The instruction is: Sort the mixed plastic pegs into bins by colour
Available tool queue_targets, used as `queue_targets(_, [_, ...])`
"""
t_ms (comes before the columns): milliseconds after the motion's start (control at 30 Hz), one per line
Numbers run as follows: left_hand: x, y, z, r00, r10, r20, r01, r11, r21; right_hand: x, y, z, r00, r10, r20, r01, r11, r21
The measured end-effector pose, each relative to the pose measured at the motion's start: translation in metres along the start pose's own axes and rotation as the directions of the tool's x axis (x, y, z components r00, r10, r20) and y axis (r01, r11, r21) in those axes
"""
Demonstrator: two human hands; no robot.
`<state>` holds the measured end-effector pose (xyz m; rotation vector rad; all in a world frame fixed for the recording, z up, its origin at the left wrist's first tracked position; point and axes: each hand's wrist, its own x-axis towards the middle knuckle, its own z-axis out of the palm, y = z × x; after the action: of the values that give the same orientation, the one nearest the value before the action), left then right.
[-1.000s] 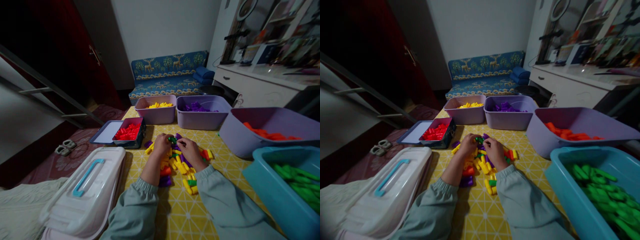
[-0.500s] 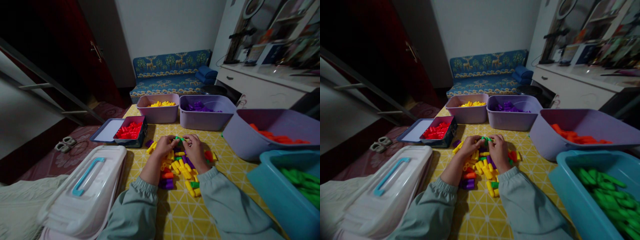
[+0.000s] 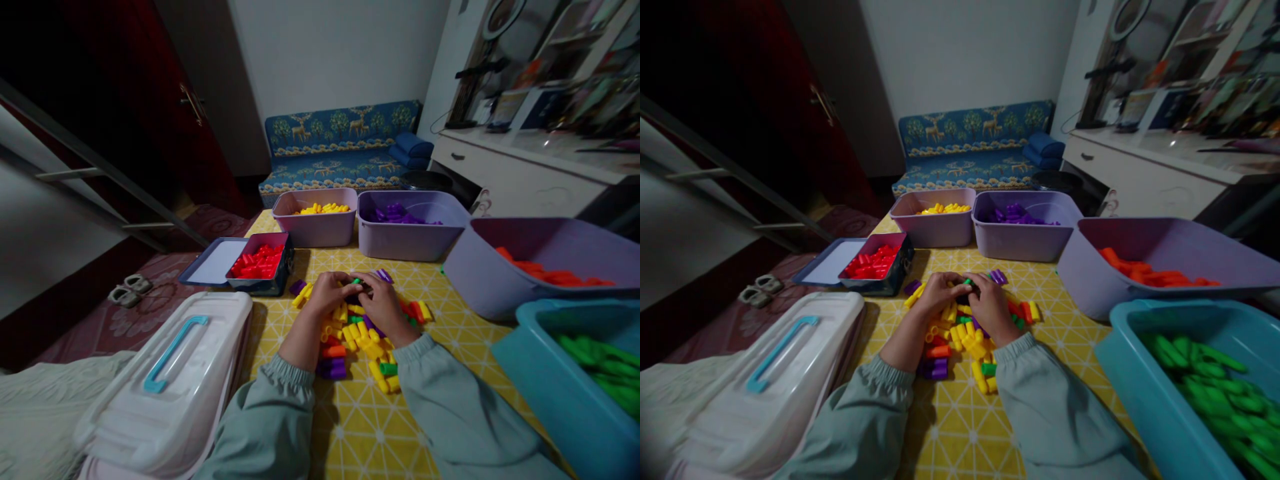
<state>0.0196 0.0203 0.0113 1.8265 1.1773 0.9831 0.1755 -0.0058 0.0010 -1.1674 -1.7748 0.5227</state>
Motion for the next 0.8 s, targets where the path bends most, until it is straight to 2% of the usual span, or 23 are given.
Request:
queue_targets(133, [0.000, 0.002, 0.000, 0.994, -0.020, -0.108, 0.016, 0.999, -0.035, 0.000, -0.004, -0.001, 0.998, 0.005, -0.060, -0.005, 1.000, 0.003])
queue_targets(233, [0.001, 0.001, 0.001, 0.989, -0.009, -0.148, 0.002, 0.999, -0.048, 0.000, -0.007, -0.003, 0.997, 0.039, -0.062, -0.041, 0.999, -0.032])
queue_targets(333, [0.002, 0.003, 0.001, 0.985, 0.006, -0.170, -0.017, 0.998, -0.061, -0.001, -0.011, -0.004, 0.999, 0.055, 0.004, -0.053, 0.988, -0.148])
queue_targets(467, [0.001, 0.008, 0.001, 0.983, -0.022, -0.181, 0.004, 0.995, -0.096, 0.000, -0.020, -0.005, 0.994, 0.031, 0.109, 0.004, 0.951, -0.308])
queue_targets(700, [0.002, 0.009, 0.000, 0.982, 0.029, -0.185, -0.033, 0.999, -0.020, 0.004, -0.034, -0.012, 0.990, 0.083, 0.116, -0.026, 0.902, -0.431])
queue_targets(800, [0.002, 0.008, 0.000, 0.981, 0.028, -0.190, -0.037, 0.998, -0.042, 0.007, -0.029, -0.017, 0.990, 0.126, 0.061, -0.094, 0.922, -0.376])
